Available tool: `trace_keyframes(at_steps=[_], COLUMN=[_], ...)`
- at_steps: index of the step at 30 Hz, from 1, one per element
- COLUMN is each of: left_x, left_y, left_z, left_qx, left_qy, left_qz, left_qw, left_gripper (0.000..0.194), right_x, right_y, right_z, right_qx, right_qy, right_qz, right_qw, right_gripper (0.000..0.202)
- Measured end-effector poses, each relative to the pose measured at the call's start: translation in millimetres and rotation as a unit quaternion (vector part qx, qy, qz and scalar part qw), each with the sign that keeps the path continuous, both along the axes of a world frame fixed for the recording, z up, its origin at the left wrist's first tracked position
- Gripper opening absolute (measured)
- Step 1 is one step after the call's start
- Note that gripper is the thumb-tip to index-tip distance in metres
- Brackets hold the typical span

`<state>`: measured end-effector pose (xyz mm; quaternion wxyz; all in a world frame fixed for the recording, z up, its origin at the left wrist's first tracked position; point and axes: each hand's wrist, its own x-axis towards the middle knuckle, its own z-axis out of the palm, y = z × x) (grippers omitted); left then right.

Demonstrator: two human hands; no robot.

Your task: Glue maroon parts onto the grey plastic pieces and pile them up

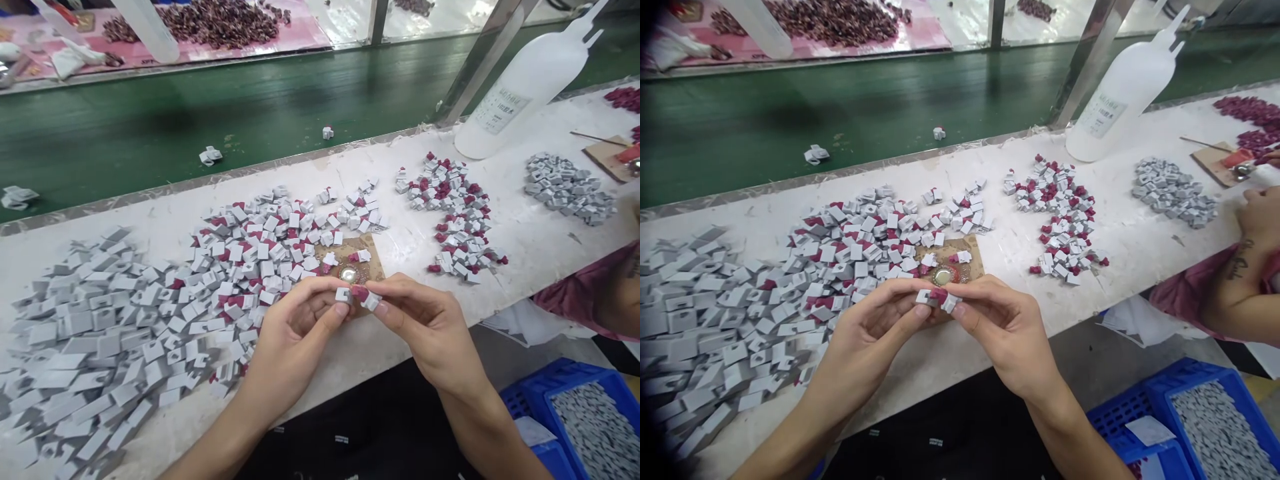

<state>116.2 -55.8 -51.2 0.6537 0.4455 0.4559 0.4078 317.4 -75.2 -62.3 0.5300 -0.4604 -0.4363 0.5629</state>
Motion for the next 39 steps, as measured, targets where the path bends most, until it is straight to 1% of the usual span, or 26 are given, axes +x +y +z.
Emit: trace_keyframes(at_steps=[5,9,13,16,18,20,21,22,23,24,25,26,27,28,29,31,33,35,37,39], left_x=[-0.1,-2.3,-10.4,-24.9,-38.8,-54.1,-61.2,-67.4,-72.2,-75.3,-76.5,-76.0,-74.1,-71.3,-68.2,-62.7,-58.7,-53.6,-43.8,-27.8], left_y=[3.3,4.8,5.9,10.1,16.1,25.0,30.6,36.8,43.8,51.6,60.2,69.8,80.6,92.7,106.1,137.1,172.8,210.9,246.9,276.8], left_z=[0.8,3.1,11.7,19.7,25.6,31.9,35.0,37.8,40.2,42.0,43.1,43.4,43.2,42.5,41.5,39.4,37.5,34.5,29.1,21.1], left_qx=[0.011,0.046,0.107,0.124,0.119,0.116,0.118,0.123,0.13,0.137,0.143,0.147,0.149,0.147,0.144,0.14,0.139,0.13,0.113,0.095], left_qy=[0.011,0.064,0.121,0.152,0.171,0.197,0.216,0.236,0.253,0.265,0.269,0.265,0.258,0.254,0.255,0.267,0.286,0.302,0.32,0.335], left_qz=[-0.007,-0.028,-0.041,-0.05,-0.048,-0.025,-0.009,0.01,0.029,0.043,0.052,0.057,0.062,0.068,0.075,0.096,0.114,0.124,0.124,0.107], left_qw=[1.0,0.996,0.986,0.979,0.977,0.973,0.969,0.964,0.958,0.953,0.951,0.951,0.952,0.954,0.953,0.948,0.941,0.936,0.932,0.931], left_gripper=[0.011,0.015,0.019,0.015,0.017,0.023,0.025,0.026,0.025,0.024,0.024,0.023,0.021,0.019,0.016,0.012,0.012,0.012,0.01,0.009], right_x=[0.9,0.9,-1.0,-1.9,-2.4,-5.7,-9.6,-15.6,-23.9,-34.3,-46.4,-59.4,-72.3,-84.2,-93.9,-103.9,-99.0,-81.5,-56.9,-29.8], right_y=[0.6,0.9,3.7,13.2,30.5,63.1,86.1,113.1,143.2,174.8,206.3,236.0,262.4,284.7,302.5,324.9,332.1,325.5,303.3,265.4], right_z=[2.5,6.7,12.2,23.1,35.8,49.7,55.2,58.7,59.7,58.1,54.3,48.7,42.1,35.4,29.3,21.5,21.7,29.3,40.2,48.1], right_qx=[0.022,0.036,0.044,0.046,0.053,0.07,0.087,0.103,0.123,0.143,0.144,0.129,0.124,0.121,0.117,0.114,0.113,0.115,0.116,0.112], right_qy=[-0.051,-0.078,-0.049,-0.061,-0.098,-0.152,-0.188,-0.233,-0.286,-0.348,-0.414,-0.465,-0.477,-0.484,-0.487,-0.485,-0.482,-0.472,-0.455,-0.435], right_qz=[0.006,0.011,0.035,0.08,0.144,0.199,0.205,0.196,0.162,0.133,0.114,0.097,0.094,0.095,0.096,0.093,0.072,0.041,0.016,0.007], right_qw=[0.998,0.996,0.997,0.994,0.983,0.966,0.957,0.947,0.936,0.917,0.892,0.87,0.865,0.862,0.86,0.862,0.866,0.873,0.883,0.893], right_gripper=[0.028,0.03,0.029,0.026,0.03,0.038,0.041,0.043,0.042,0.044,0.048,0.055,0.058,0.057,0.053,0.04,0.031,0.029,0.031,0.029])
